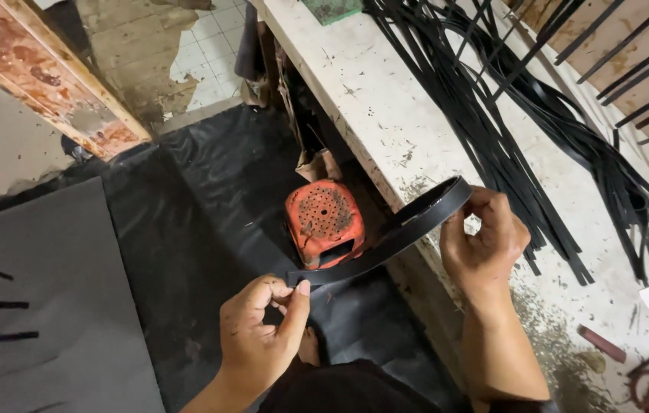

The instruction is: The person picks up black leather straps, folds them, and uses a small tool to scrape or smooth the surface. They then hang the straps on a wall-mounted rack using colorful clips. The process is repeated for multiple straps.

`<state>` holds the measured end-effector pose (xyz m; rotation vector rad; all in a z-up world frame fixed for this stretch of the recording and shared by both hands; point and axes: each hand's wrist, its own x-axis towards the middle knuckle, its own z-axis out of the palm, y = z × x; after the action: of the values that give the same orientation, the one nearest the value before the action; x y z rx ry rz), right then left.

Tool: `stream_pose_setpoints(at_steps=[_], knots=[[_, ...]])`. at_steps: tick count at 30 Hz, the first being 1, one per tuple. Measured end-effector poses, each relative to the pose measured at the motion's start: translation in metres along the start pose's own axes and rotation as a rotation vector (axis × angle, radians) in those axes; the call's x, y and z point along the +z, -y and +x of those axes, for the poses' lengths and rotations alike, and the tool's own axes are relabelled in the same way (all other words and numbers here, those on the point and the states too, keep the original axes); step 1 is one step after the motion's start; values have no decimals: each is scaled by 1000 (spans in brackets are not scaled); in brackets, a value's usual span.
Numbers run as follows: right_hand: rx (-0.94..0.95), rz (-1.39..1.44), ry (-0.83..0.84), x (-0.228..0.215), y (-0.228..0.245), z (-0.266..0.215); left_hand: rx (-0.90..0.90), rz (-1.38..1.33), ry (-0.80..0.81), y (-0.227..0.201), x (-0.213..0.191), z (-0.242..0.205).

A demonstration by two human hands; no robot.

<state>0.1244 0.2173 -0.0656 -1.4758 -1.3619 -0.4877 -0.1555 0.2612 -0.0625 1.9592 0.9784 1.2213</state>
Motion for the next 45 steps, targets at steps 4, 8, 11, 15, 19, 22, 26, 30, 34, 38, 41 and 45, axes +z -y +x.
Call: stream_pose_setpoints(at_steps=[4,8,11,15,19,22,26,30,34,38,41,45], knots=[[26,28,10,23,-4,20,10,-42,-51,12,0,18],[-6,59,19,45,-5,45,-18,-140,-108,23,5,33],[-23,78,39,62,-13,61,-36,-181,-153,29,13,45],[-13,171,80,82,-23,82,-97,-143,-197,26,22,61],[-46,275,113,107,-45,104,-121,-132,-295,31,41,80],[-49,342,135,121,-53,120,-137,-48,-344,32,52,90],[-34,413,154,139,-62,140,-122,-6,-396,33,63,107],[-19,485,186,158,-69,160,-175,-15,-434,40,72,124],[-31,508,166,173,-77,184,-167,50,-501,38,77,148],[-64,415,140,183,-83,213,-194,64,-520,28,73,176],[-76,428,136,193,-82,236,-224,35,-562,22,72,193],[-126,389,101,206,-79,260,-200,-16,-594,29,75,209]])
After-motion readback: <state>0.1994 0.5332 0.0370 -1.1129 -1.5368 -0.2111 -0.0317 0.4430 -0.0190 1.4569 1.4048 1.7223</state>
